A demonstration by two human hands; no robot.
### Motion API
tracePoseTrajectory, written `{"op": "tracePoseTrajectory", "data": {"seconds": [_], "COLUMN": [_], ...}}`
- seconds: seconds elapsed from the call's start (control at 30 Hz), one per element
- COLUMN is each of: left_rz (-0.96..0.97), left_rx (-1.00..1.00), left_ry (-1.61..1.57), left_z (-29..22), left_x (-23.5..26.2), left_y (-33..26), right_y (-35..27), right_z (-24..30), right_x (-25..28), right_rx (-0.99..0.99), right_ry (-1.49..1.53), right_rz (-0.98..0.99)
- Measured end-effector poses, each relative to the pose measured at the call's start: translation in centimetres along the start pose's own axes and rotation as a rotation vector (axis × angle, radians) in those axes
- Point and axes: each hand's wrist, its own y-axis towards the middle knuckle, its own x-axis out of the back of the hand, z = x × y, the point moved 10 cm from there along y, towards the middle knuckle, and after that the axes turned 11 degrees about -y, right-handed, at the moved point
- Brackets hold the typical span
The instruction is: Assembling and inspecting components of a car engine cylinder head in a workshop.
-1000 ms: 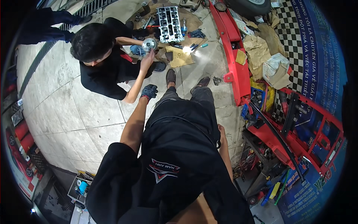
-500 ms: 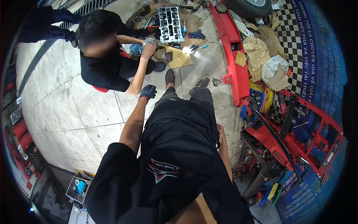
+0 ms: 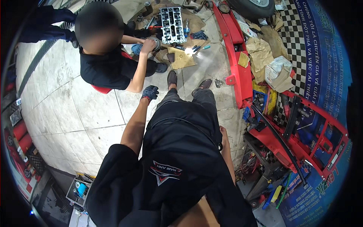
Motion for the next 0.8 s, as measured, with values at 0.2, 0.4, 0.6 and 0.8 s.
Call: {"op": "tracePoseTrajectory", "data": {"seconds": [0.2,0.4,0.6,0.8], "left_rz": [-0.021,-0.017,-0.03,-0.013], "left_rx": [0.016,0.018,0.026,0.039], "left_ry": [-0.065,-0.044,-0.104,-0.085], "left_z": [0.2,-0.1,0.4,0.4], "left_x": [0.3,0.0,0.3,0.1], "left_y": [-0.1,-0.3,-0.3,-0.3], "right_y": [-0.1,2.0,0.5,0.1], "right_z": [0.9,-1.8,0.3,0.9], "right_x": [0.0,1.1,0.3,0.4], "right_rx": [0.016,0.061,0.039,-0.003], "right_ry": [-0.054,-0.106,-0.057,-0.097], "right_rz": [-0.017,-0.004,-0.027,-0.03]}}
